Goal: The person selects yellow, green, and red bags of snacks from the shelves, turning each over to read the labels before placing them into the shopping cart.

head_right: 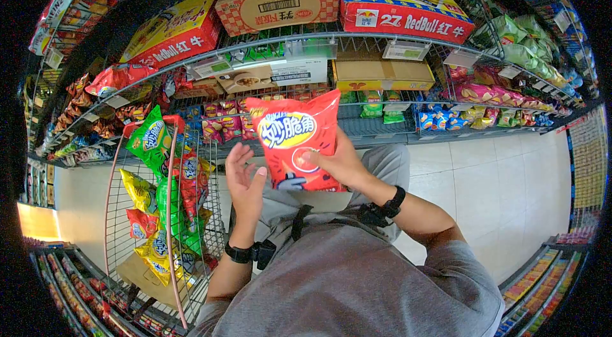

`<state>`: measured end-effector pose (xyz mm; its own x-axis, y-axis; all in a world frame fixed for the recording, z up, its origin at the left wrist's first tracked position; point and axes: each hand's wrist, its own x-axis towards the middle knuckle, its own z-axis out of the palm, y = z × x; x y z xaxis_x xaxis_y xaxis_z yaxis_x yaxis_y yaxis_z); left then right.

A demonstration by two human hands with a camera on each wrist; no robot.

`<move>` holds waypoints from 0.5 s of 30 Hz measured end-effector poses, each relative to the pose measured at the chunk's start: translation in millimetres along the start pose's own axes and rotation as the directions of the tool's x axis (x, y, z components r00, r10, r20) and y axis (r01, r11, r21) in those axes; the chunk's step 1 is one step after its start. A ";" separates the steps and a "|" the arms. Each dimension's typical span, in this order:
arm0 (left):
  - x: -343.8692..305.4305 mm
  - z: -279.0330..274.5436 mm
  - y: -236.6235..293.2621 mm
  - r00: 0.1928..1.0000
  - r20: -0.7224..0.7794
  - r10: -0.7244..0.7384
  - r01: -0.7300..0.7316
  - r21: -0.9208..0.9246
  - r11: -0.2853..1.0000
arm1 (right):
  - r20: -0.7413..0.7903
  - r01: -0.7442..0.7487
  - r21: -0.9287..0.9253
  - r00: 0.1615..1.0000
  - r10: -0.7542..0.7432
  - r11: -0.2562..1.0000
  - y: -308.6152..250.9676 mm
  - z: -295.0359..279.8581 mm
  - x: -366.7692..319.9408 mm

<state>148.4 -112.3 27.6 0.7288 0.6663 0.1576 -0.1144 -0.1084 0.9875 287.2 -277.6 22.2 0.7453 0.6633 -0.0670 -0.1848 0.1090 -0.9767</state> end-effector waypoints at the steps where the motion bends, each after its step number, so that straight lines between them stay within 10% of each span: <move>1: -0.6 -5.6 -3.9 0.994 0.111 -0.002 0.001 0.013 1.000 | -0.038 0.040 -0.034 0.998 -0.041 0.999 -0.2 -0.1 2.4; 5: -2.9 -2.7 5.7 0.933 0.359 -0.009 -0.010 0.050 0.999 | -0.050 0.101 -0.082 0.993 -0.105 0.991 -11.2 9.5 3.3; 15: -3.9 -6.0 -4.9 0.997 0.075 0.000 0.000 0.004 1.000 | 0.533 0.432 -0.320 0.818 -0.216 0.843 -32.0 22.1 -14.8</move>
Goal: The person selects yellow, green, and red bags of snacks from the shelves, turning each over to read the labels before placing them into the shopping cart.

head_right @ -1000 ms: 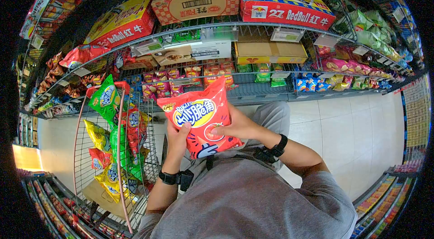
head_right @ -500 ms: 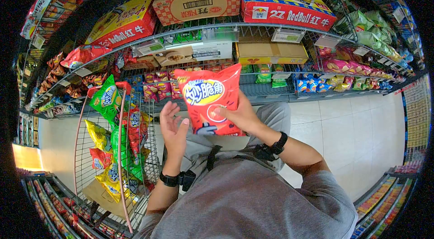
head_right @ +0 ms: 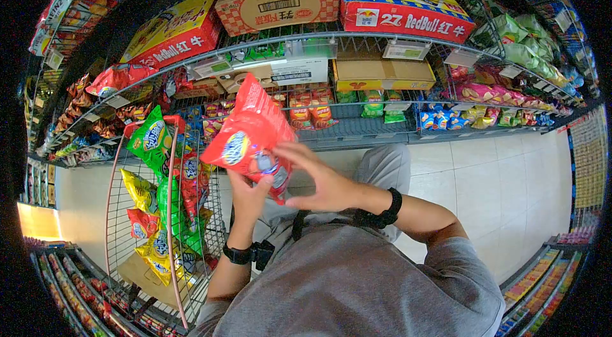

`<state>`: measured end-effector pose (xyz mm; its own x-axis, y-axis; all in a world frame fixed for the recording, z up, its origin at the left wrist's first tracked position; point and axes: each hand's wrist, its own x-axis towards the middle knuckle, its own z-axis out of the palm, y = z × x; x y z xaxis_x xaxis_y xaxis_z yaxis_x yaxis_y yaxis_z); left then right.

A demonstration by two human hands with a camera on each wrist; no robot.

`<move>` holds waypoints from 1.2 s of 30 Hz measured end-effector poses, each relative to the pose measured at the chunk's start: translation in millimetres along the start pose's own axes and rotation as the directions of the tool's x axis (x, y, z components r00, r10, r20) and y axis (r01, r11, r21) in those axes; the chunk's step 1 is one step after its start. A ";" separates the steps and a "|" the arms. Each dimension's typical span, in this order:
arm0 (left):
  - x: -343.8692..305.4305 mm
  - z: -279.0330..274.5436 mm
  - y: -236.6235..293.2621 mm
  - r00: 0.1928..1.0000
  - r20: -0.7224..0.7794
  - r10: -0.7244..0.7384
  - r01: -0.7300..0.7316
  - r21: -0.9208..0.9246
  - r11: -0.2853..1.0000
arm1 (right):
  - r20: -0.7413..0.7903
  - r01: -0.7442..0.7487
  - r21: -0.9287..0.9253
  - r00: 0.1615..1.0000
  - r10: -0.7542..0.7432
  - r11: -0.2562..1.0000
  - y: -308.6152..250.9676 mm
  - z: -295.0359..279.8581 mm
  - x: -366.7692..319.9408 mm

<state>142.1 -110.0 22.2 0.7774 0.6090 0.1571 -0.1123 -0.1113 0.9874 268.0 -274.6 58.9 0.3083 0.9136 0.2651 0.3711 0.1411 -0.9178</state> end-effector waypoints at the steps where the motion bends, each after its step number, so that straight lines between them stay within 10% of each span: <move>1: 1.2 -2.6 -3.2 0.999 -0.039 -0.029 0.028 -0.026 0.999 | 0.067 0.048 -0.079 0.997 -0.043 0.996 -6.0 0.9 0.7; 5: 10.6 -7.4 -2.7 0.987 -0.105 -0.125 0.113 -0.114 0.987 | 0.067 -0.027 0.103 0.998 0.020 0.994 -2.2 -6.3 0.3; 9: -1.1 -21.5 4.8 0.953 0.131 -0.271 0.292 -0.177 0.940 | -0.382 -0.023 0.302 0.913 0.143 0.953 13.4 -18.4 5.0; 14: -4.3 -27.4 11.0 0.873 0.440 -0.209 0.288 -0.121 0.950 | -0.128 -0.045 0.550 0.982 0.137 0.834 3.9 -26.7 -5.4; 20: -5.8 -13.8 10.5 0.933 0.321 -0.165 0.261 -0.281 0.924 | -0.241 -0.120 0.483 0.934 0.264 0.867 3.2 -22.0 -2.2; 26: -9.1 -14.4 -3.9 0.945 0.326 -0.010 0.033 -0.068 0.997 | -0.312 -0.091 0.436 0.918 0.245 0.895 7.4 -20.9 0.7; 29: -8.7 -10.8 9.9 0.916 0.306 -0.260 0.298 -0.085 0.951 | -0.273 -0.115 0.454 0.926 0.261 0.884 10.9 -18.9 -0.2; 36: -1.9 -10.1 -9.2 0.950 0.142 -0.279 0.310 -0.300 0.902 | -0.059 -0.252 0.520 0.943 0.328 0.816 24.5 -13.0 -4.1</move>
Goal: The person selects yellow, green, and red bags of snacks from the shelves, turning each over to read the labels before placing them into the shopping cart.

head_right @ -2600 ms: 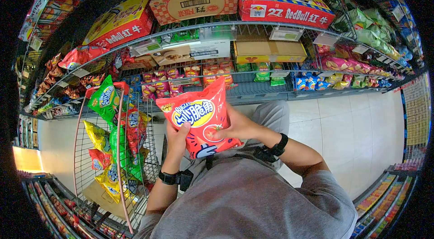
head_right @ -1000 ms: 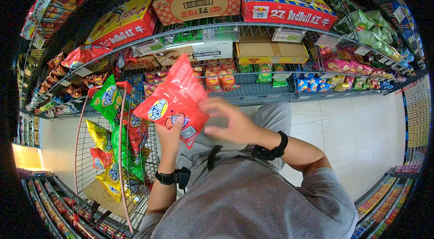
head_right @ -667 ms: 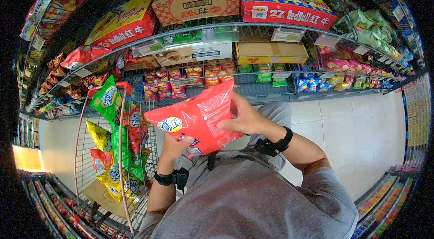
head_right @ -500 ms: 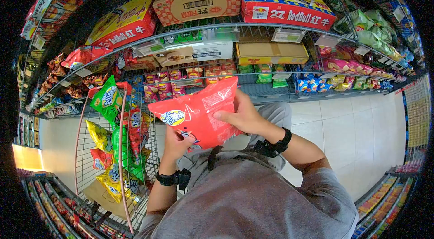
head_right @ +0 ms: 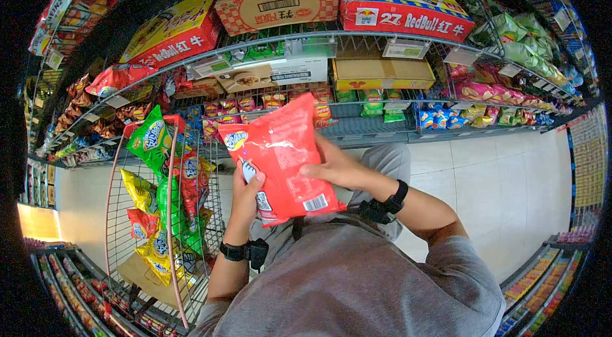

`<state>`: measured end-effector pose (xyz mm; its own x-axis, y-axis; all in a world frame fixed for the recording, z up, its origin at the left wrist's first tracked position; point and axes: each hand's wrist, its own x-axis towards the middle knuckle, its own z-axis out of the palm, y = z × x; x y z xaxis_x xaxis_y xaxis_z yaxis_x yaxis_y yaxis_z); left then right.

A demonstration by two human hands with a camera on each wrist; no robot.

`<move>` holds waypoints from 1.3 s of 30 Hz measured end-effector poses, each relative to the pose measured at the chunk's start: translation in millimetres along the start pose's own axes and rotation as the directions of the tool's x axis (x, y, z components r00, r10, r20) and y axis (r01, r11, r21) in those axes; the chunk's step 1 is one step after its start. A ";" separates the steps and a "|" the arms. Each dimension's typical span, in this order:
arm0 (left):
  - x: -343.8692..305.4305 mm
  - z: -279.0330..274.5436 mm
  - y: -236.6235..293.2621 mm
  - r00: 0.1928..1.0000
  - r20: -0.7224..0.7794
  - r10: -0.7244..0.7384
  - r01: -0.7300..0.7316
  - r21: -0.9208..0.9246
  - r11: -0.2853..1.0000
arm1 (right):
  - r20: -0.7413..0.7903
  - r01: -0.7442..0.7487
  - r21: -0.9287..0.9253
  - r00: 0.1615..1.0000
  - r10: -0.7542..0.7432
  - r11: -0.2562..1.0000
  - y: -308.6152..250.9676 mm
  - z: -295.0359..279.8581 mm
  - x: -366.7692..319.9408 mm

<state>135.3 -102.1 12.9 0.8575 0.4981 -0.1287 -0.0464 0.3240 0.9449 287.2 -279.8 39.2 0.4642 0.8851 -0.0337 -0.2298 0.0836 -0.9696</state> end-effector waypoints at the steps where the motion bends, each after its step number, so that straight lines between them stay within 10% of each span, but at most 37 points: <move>1: 2.8 -0.7 0.0 0.999 -0.023 -0.036 0.035 -0.048 0.998 | 0.000 -0.046 0.033 0.999 0.046 0.998 3.0 4.0 -0.1; 14: 24.2 -12.4 -5.5 0.962 0.017 -0.274 0.272 -0.188 0.944 | -0.011 -0.333 0.425 0.928 0.373 0.841 10.8 18.2 8.5; 25: 25.6 -13.6 -5.1 0.943 0.026 -0.333 0.330 -0.229 0.916 | -0.046 -0.303 0.393 0.937 0.347 0.868 16.7 15.8 13.5; 31: 20.0 -4.9 -4.8 0.927 -0.259 0.269 -0.175 0.335 0.926 | -0.297 -0.027 -0.090 0.955 -0.002 0.996 31.6 9.2 24.8; 35: 10.1 -1.1 18.1 0.983 0.005 0.184 -0.177 0.293 0.939 | -0.284 0.070 -0.232 0.949 -0.136 0.970 19.2 17.1 33.4; 39: 4.0 10.6 28.7 0.923 -0.082 0.375 -0.337 0.296 0.894 | -0.064 0.269 -0.260 0.954 -0.294 0.927 13.2 42.1 34.8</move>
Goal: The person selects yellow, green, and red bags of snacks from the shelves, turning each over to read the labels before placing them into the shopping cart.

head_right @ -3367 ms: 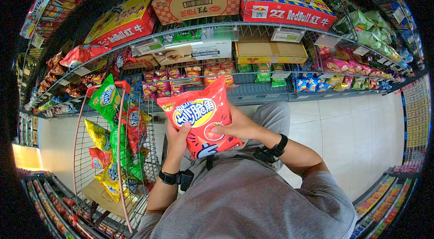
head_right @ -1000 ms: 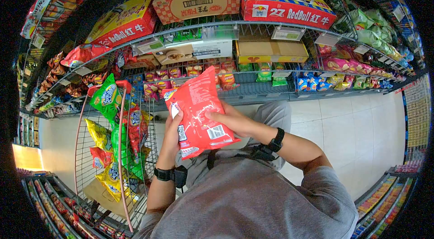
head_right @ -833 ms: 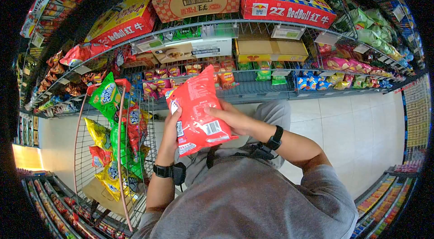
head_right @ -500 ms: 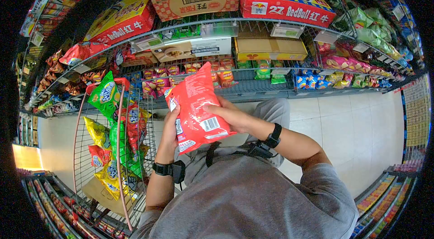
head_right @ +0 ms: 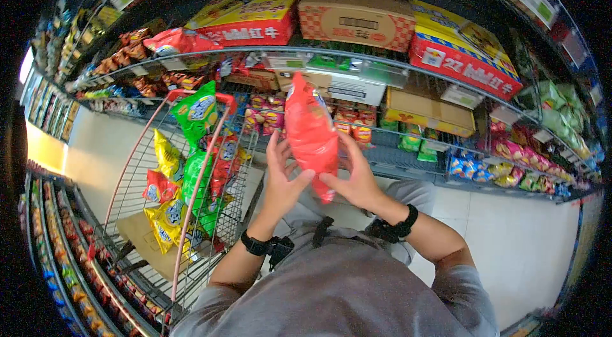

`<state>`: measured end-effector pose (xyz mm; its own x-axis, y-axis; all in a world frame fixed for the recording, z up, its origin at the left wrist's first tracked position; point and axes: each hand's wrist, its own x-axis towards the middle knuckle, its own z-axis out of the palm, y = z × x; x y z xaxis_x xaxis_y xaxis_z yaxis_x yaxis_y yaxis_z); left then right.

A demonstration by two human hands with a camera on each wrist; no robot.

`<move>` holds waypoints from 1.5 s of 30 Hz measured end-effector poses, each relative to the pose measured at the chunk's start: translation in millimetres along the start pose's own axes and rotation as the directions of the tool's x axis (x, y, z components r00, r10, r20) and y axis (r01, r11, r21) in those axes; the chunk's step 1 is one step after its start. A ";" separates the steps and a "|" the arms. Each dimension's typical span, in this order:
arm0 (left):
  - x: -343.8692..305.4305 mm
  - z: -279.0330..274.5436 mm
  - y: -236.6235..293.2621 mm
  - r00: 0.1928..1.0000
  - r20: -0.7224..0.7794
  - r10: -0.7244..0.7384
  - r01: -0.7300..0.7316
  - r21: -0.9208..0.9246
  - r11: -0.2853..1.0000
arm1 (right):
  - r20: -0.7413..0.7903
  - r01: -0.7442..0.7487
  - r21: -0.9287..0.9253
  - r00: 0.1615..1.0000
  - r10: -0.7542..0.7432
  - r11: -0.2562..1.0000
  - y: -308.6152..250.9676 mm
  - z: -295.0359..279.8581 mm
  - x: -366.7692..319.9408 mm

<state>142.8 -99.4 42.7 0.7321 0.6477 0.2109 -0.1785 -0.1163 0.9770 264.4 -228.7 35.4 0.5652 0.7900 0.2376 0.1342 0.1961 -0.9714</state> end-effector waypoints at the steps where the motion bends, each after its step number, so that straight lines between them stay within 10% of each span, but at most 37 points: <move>1: 2.7 -2.1 -2.4 0.999 -0.037 0.034 -0.034 0.010 0.999 | 0.074 0.044 -0.061 0.996 -0.040 0.997 -7.3 2.5 -0.9; 7: 13.6 -29.0 -0.4 0.978 -0.196 -0.065 0.056 -0.054 0.997 | 0.158 -0.064 0.009 0.986 0.061 0.998 -18.4 0.6 12.2; 10: 6.8 -44.6 -4.8 0.992 -0.087 -0.087 0.083 -0.055 0.995 | 0.022 -0.122 0.039 0.992 0.121 0.992 -18.5 -5.3 32.6; 15: 3.0 -58.4 3.0 0.996 0.032 -0.078 0.080 -0.075 0.994 | 0.226 -0.223 0.061 0.953 0.204 0.973 -13.3 -4.4 46.6; 18: 4.0 -76.9 2.1 0.986 -0.130 0.101 -0.037 0.419 0.907 | 0.264 -0.198 0.018 0.946 0.187 0.980 -13.6 6.3 51.6; 23: -1.4 -85.7 28.9 0.981 -0.195 0.015 -0.006 0.045 0.999 | 0.395 -0.161 0.038 0.909 0.133 0.986 -21.1 38.6 58.0; 33: -15.4 -220.7 96.8 0.748 -0.600 0.283 0.151 0.570 0.807 | 0.508 -0.154 0.058 0.855 0.103 0.986 -23.6 35.1 55.6; 39: -22.8 -269.5 97.7 0.717 -0.638 0.281 0.103 0.496 0.862 | 0.535 -0.187 0.067 0.836 0.123 0.980 -14.1 23.6 50.7; 43: -24.7 -286.5 102.6 0.711 -0.663 0.237 0.272 0.569 0.776 | 0.521 -0.189 0.065 0.844 0.128 0.980 -13.3 16.9 47.8; 45: -15.9 -301.9 96.1 0.633 -0.571 0.523 0.302 0.804 0.512 | 0.510 -0.194 0.060 0.849 0.137 0.979 -13.9 12.8 46.2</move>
<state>-84.4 106.4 124.1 -0.0047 0.7792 0.6268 0.6580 -0.4696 0.5887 278.1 -187.5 59.9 0.0832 0.9940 0.0709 -0.0268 0.0734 -0.9969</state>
